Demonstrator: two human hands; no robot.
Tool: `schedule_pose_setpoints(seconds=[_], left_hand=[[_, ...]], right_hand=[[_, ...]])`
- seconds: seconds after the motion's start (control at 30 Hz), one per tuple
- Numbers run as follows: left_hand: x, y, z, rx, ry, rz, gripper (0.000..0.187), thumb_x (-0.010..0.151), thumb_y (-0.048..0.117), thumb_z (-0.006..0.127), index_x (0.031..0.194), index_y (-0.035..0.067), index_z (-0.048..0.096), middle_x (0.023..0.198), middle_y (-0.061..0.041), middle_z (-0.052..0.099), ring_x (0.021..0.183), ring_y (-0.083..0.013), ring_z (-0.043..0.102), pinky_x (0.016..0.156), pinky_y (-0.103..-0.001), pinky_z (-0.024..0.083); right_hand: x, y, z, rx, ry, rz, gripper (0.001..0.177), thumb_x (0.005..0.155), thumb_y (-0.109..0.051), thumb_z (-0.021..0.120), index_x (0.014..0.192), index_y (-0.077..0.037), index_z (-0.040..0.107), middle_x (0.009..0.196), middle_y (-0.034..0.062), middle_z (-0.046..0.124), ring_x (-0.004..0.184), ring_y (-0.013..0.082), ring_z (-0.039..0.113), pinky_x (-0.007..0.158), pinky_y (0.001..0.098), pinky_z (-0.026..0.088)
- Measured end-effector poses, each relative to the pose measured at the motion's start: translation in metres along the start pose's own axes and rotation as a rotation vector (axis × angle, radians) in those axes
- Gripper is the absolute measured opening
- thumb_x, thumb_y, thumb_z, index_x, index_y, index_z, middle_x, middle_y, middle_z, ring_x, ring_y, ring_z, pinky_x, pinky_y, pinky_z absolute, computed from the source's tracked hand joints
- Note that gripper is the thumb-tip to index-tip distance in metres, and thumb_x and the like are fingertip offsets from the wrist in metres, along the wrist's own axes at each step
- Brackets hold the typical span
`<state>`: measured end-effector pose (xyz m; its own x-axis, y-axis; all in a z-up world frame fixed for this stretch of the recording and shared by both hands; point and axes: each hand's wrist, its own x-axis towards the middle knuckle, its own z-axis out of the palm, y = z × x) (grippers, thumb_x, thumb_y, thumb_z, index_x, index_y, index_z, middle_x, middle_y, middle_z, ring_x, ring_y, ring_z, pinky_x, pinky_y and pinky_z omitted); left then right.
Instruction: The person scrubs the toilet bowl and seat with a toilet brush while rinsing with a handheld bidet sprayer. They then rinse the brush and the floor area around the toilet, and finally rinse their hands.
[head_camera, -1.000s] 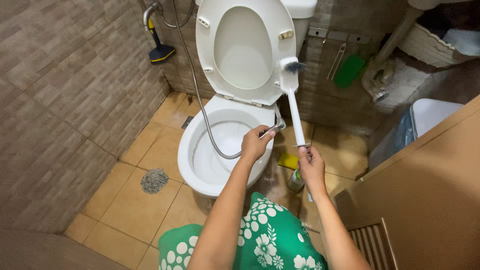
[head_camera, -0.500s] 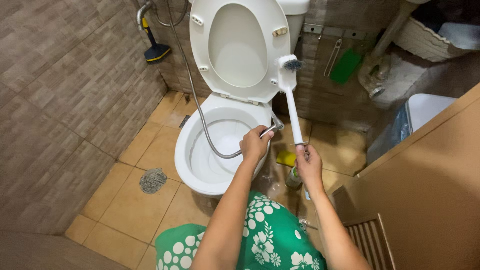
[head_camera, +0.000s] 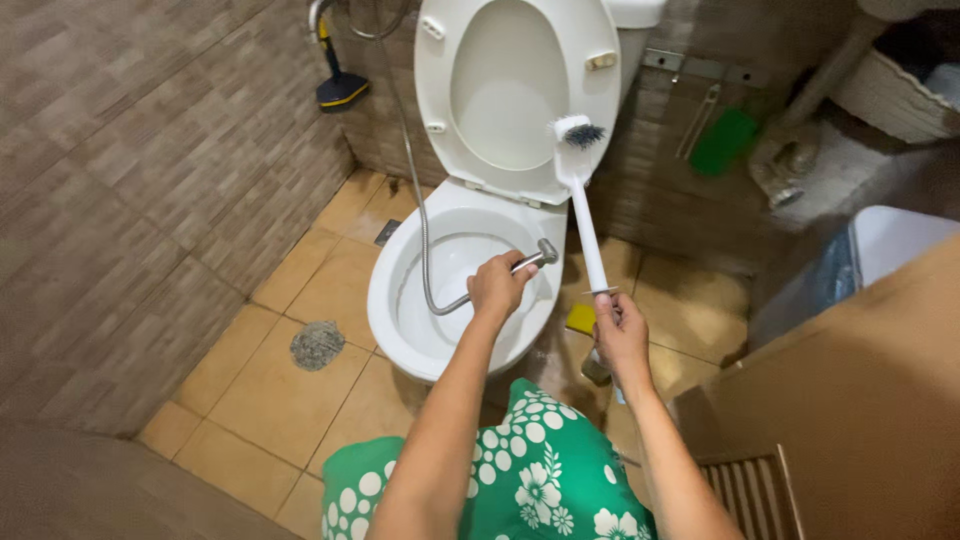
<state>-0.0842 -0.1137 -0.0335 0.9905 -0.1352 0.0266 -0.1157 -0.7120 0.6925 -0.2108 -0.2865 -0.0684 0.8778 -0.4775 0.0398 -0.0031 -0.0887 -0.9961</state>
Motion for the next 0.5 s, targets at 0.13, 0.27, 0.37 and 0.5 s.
schedule_pose_setpoints(seconds=[0.13, 0.27, 0.37, 0.5], left_hand=[[0.019, -0.038, -0.023, 0.061, 0.124, 0.045, 0.030, 0.083, 0.044, 0.076, 0.106, 0.025, 0.078, 0.095, -0.007, 0.074, 0.094, -0.0321, 0.068, 0.084, -0.053, 0.042], [0.040, -0.076, -0.078, 0.191, 0.151, 0.012, 0.037, 0.085, 0.048, 0.075, 0.116, 0.028, 0.076, 0.100, -0.007, 0.077, 0.100, -0.0297, 0.070, 0.084, -0.047, 0.049], [0.048, -0.089, -0.128, 0.208, 0.244, 0.027, 0.037, 0.083, 0.046, 0.078, 0.113, 0.025, 0.077, 0.095, -0.008, 0.076, 0.094, -0.0303, 0.069, 0.084, -0.046, 0.047], [0.046, -0.102, -0.182, 0.315, 0.155, 0.066, 0.032, 0.086, 0.045, 0.076, 0.111, 0.027, 0.079, 0.095, -0.008, 0.077, 0.095, -0.0284, 0.070, 0.084, -0.046, 0.049]], right_hand=[[-0.002, -0.001, 0.009, 0.021, -0.026, 0.052, 0.031, 0.103, -0.036, 0.057, 0.087, -0.009, 0.052, 0.057, -0.0025, 0.048, 0.044, 0.0079, 0.042, 0.039, 0.0258, 0.032], [0.001, 0.001, 0.019, 0.027, -0.060, 0.031, 0.032, 0.104, -0.036, 0.058, 0.088, -0.009, 0.053, 0.057, -0.0027, 0.049, 0.044, 0.0073, 0.043, 0.039, 0.0242, 0.033], [0.000, -0.003, 0.028, 0.036, -0.079, 0.059, 0.033, 0.104, -0.037, 0.058, 0.090, -0.008, 0.053, 0.058, -0.0021, 0.049, 0.045, 0.0078, 0.042, 0.039, 0.0249, 0.032], [-0.005, -0.017, 0.048, -0.062, -0.104, 0.147, 0.032, 0.102, -0.040, 0.057, 0.093, -0.009, 0.055, 0.057, -0.0010, 0.049, 0.043, 0.0090, 0.042, 0.038, 0.0267, 0.032]])
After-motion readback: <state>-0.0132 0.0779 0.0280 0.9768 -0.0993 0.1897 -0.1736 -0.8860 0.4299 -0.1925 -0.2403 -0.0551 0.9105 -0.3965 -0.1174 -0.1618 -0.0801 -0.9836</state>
